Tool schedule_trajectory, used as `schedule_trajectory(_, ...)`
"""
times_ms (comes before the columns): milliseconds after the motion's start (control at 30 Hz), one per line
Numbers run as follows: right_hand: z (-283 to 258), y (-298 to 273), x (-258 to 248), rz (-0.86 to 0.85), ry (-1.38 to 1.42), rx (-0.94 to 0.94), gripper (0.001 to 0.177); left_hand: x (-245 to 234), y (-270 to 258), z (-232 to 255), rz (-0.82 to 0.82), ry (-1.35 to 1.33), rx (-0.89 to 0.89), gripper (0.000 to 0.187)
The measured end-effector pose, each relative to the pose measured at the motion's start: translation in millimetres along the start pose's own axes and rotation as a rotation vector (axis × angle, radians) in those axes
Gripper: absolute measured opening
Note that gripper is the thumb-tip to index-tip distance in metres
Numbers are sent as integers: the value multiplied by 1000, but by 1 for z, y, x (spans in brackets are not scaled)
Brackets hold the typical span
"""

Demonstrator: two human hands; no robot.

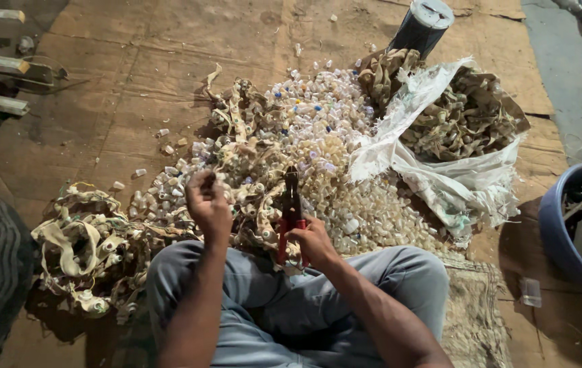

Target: The person sits on the floor and uses red-handled pliers to cut plastic bottle caps off a tangled strip of material. The cut caps fall onto a large pile on the floor, and the person continues processing the strip.

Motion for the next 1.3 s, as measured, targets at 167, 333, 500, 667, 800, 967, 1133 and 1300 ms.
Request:
schedule_trajectory(167, -17, -5, 5, -129, 114, -189, 39, 12, 12, 8, -108, -981, -512, 35)
schedule_trajectory(333, -17, -8, -5, -50, 18, -51, 40, 30, -14, 4, -285, -916, -598, 35)
schedule_trajectory(500, -14, -4, -7, -23, 165, -90, 26, 44, -40, -12, -282, -654, -585, 34)
schedule_trajectory(667, -13, 4, 15, -27, 792, -90, 30, 55, -56, -20, -210, -606, -408, 35)
schedule_trajectory(800, 6, -3, 28, -91, 744, 111, 24, 57, -51, -28, -120, -675, -434, 33)
schedule_trajectory(967, 28, -5, 29, -250, 709, 265, 21, 43, -29, -18, -62, -706, -501, 27)
schedule_trajectory(1133, 27, -4, 2, 39, 408, -4, 24, 41, -31, 2, -241, -504, -333, 30)
schedule_trajectory(1300, -26, -5, -35, 94, 55, -495, 30, 52, -46, 8, -398, -403, -133, 33)
Point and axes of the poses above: each hand's wrist, its own y-axis towards the middle knuckle, its own x-axis out of the palm, z = x × y, the point moved 4 cm from there along y, towards the middle knuckle, and after that the axes turned 5 degrees about z, right-handed, at the moved point
